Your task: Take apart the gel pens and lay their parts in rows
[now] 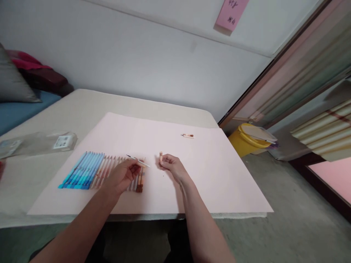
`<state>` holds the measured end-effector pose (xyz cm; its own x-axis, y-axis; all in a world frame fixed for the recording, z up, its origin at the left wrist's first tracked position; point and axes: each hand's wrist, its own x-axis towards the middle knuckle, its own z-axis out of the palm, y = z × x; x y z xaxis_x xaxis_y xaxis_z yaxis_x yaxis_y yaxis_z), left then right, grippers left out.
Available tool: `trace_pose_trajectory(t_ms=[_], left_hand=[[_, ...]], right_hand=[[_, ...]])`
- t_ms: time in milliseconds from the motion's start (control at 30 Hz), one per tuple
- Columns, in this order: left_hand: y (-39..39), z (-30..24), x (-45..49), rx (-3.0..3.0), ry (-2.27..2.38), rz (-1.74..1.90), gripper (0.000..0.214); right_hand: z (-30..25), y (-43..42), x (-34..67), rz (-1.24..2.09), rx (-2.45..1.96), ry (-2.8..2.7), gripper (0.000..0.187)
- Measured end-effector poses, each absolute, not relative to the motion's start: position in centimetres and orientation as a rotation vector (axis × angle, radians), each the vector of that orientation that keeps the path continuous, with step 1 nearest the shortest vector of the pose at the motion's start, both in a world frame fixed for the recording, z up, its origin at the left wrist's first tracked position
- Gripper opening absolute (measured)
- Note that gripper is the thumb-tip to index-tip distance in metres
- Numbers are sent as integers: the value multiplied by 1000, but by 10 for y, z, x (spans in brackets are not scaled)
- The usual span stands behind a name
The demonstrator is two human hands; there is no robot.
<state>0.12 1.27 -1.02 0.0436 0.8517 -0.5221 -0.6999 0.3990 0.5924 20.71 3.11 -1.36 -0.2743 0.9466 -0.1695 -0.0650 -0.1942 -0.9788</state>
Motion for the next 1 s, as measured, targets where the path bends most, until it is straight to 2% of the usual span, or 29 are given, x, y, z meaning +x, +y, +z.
trace_pose_trajectory(t_ms=[267,500,1000], left_hand=[[4,-15,17,276,971,1058,11],[3,-16,24,281,1004,1062,12],[2,-19,30,359,942,1174,11]], right_hand=[[-10,19,186,1501,-1184,-1439,15],[-14,10,175,1290,-1292,-1597,19],[-17,8,161,1624,-1284,-1043,30]])
